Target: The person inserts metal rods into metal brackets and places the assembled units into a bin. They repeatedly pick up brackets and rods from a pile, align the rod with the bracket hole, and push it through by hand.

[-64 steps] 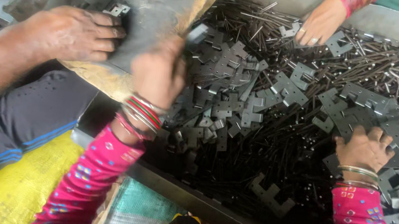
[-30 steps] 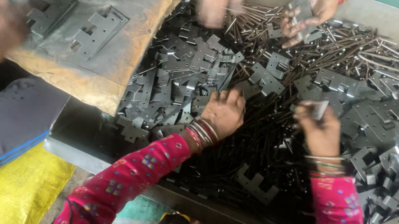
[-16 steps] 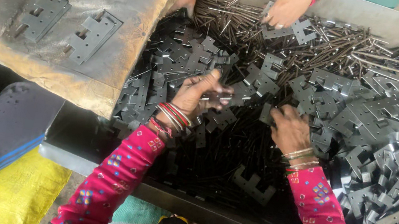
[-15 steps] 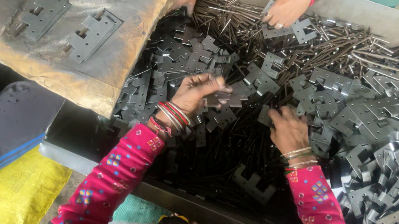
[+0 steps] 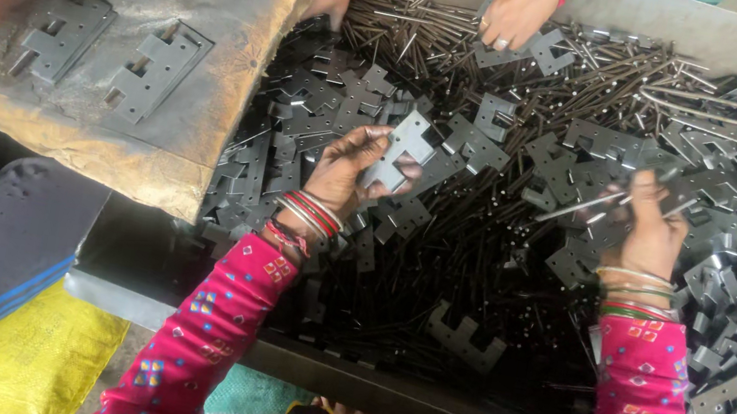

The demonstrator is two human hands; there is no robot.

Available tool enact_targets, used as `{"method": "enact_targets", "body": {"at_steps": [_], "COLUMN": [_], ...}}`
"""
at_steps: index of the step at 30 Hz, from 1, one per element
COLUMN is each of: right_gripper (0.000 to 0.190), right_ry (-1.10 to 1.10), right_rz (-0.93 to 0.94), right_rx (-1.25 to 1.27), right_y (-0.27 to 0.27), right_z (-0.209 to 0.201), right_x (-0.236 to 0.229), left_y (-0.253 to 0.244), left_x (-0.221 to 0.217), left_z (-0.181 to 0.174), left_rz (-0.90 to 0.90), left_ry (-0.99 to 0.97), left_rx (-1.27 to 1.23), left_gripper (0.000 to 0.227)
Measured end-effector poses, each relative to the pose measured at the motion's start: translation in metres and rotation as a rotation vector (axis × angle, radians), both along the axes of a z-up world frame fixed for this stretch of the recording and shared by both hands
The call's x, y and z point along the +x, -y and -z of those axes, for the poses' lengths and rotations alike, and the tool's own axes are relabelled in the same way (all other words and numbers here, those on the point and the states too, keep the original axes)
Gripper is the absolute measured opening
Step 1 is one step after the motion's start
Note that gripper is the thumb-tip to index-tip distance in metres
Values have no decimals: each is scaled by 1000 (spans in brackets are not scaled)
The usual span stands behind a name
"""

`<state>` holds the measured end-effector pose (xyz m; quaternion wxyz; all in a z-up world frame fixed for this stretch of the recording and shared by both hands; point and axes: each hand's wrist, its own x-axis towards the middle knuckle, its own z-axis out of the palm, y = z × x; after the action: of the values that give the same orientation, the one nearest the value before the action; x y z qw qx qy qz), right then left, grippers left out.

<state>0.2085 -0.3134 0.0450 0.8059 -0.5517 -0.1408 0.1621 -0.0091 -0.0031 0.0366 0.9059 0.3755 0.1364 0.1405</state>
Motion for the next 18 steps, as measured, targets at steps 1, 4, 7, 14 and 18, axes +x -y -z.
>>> {"method": "enact_targets", "body": {"at_steps": [1,4,7,14,18], "right_gripper": [31,25,36,62,78], "right_ry": [-204,-546,-478,-143,858], "right_rz": [-92,-221,-434,-499,-3], "right_rx": [80,-121,-2,-491,-1882], "right_y": [-2,-29,-64,-67,-5], "right_z": [-4,-3,10,16,21], "right_x": [-2,-25,-74,-93,-13], "left_y": [6,35,81,56,-31], "left_x": [2,12,12,-5,-49], "left_z": [0,11,36,38,-20], "left_rz": [-6,-16,-42,-152,-364], "left_ry": [-6,-9,103,-131,-40], "left_rx": [-20,225,765,918,934], "left_gripper": [35,43,58,20,24]}}
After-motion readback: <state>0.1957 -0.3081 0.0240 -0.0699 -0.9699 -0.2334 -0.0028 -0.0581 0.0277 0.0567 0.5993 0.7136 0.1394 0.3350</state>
